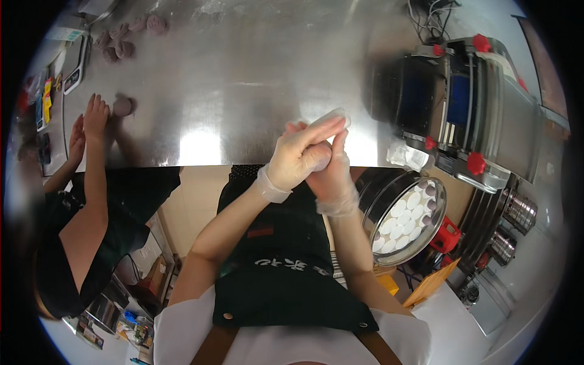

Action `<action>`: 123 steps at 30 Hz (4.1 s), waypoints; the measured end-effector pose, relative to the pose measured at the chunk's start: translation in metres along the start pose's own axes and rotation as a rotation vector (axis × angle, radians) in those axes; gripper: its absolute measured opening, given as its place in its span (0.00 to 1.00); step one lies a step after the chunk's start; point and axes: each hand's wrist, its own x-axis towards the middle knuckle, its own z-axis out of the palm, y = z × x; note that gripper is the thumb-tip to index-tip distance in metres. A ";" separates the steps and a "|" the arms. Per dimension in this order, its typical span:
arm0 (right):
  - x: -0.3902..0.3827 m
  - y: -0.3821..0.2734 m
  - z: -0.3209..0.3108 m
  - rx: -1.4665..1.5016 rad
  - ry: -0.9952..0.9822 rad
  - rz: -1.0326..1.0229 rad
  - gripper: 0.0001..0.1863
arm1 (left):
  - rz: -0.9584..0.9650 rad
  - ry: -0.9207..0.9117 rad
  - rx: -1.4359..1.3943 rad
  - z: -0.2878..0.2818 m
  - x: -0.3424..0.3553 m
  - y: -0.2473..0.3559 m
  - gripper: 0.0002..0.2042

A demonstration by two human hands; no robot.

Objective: Rolling dough into buns and placing them into a steamer tray.

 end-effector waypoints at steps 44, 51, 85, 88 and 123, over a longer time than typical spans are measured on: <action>0.089 0.048 -0.084 -1.148 0.344 -0.675 0.52 | -0.238 -0.021 -0.033 -0.050 0.008 -0.119 0.64; 0.093 0.043 -0.087 -1.190 0.351 -0.707 0.53 | -0.154 -0.063 -0.017 -0.050 0.010 -0.125 0.63; 0.095 0.045 -0.107 -1.331 0.268 -0.744 0.57 | 0.073 -0.013 0.201 -0.046 0.022 -0.143 0.53; 0.091 0.054 -0.104 -1.326 0.258 -0.741 0.58 | 0.075 0.007 0.181 -0.046 0.003 -0.152 0.53; 0.094 0.039 -0.085 -1.288 0.360 -0.705 0.56 | 0.129 0.290 0.440 -0.036 0.004 -0.132 0.50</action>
